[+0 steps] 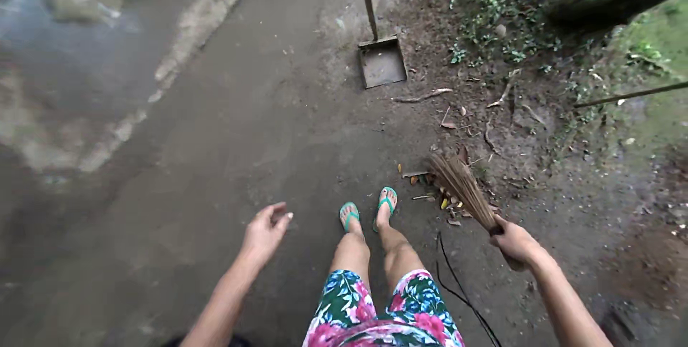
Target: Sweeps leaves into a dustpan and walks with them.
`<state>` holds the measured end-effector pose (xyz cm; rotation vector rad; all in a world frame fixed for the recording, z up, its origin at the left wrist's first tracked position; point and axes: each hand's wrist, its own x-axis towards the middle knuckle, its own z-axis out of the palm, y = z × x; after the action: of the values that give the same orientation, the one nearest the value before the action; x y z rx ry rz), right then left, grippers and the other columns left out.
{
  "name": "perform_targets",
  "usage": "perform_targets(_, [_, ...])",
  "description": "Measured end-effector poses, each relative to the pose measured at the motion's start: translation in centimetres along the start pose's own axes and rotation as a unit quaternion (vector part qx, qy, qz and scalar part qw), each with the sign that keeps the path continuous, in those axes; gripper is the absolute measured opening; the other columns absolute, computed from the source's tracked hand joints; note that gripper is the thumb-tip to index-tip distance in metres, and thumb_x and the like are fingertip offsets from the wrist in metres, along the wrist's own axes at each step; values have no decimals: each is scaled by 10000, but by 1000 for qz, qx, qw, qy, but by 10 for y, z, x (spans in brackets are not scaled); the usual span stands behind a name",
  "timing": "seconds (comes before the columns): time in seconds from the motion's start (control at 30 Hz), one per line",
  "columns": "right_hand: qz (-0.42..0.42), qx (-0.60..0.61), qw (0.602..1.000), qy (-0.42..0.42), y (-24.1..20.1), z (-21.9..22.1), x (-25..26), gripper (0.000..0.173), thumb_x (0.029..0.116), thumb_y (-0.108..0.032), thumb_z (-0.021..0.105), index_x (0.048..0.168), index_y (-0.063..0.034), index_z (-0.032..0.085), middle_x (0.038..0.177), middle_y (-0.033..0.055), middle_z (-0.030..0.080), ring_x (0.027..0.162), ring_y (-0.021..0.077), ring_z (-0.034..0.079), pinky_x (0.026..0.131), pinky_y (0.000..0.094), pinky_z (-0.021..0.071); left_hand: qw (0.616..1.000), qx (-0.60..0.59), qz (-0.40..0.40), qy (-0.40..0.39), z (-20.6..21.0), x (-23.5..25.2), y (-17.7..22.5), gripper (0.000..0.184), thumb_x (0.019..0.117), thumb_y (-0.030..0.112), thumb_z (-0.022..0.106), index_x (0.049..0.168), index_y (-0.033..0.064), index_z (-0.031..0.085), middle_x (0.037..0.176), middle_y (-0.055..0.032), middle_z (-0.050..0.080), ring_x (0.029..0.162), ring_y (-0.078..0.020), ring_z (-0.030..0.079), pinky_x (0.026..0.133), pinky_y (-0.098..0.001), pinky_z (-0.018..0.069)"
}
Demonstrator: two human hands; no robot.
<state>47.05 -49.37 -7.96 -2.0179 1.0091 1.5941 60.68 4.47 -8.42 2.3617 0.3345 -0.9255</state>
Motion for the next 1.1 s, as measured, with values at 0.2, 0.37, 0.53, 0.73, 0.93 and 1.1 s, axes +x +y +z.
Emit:
perform_targets(0.2, [-46, 113, 989, 89, -25, -69, -24, 726, 976, -221, 678, 1617, -186, 338, 1306, 272, 631, 1148, 444, 645, 981, 663, 485, 906, 184, 331, 187, -91, 95, 147, 493, 999, 195, 620, 1408, -62, 523, 1485, -322, 463, 1328, -492, 510, 1080, -619, 438])
perform_targets(0.37, [-3, 131, 976, 174, -106, -112, 85, 712, 946, -278, 675, 1578, -152, 373, 1232, 308, 651, 1151, 495, 635, 931, 701, 488, 795, 266, 490, 239, -119, 166, 293, 619, 989, 244, 620, 1514, -16, 422, 1589, -335, 318, 1408, -561, 382, 1124, -678, 347])
perform_targets(0.53, [69, 146, 980, 113, -115, -58, 123, 863, 895, -267, 709, 1624, -146, 262, 1371, 287, 591, 1242, 472, 602, 991, 676, 486, 704, 387, 553, 222, -124, 229, 407, 582, 1046, 206, 489, 1587, 58, 332, 1649, -236, 287, 1491, -476, 314, 1192, -672, 214])
perform_targets(0.73, [136, 149, 979, 6, -74, 3, 34, 807, 949, -255, 658, 1637, -160, 248, 1399, 288, 571, 1235, 463, 613, 994, 643, 502, 707, 547, 433, 118, -111, 302, 464, 445, 968, 43, 624, 1348, -149, 491, 1352, -375, 516, 1209, -584, 524, 987, -730, 387])
perform_targets(0.93, [131, 227, 964, 45, -75, -9, -11, 794, 970, -237, 620, 1655, -225, 217, 1417, 256, 563, 1225, 435, 620, 983, 619, 512, 726, 647, 232, 44, -112, 406, 437, 216, 978, 189, 639, 1015, -22, 664, 969, -308, 681, 908, -523, 675, 707, -729, 503])
perform_targets(1.1, [129, 271, 951, 72, -98, 21, 69, 853, 950, -215, 630, 1665, -214, 166, 1512, 262, 467, 1229, 431, 618, 993, 586, 522, 866, 479, 40, -136, -96, 382, 403, 328, 1048, 232, 589, 1245, -29, 572, 938, -180, 623, 699, -231, 597, 677, -414, 544])
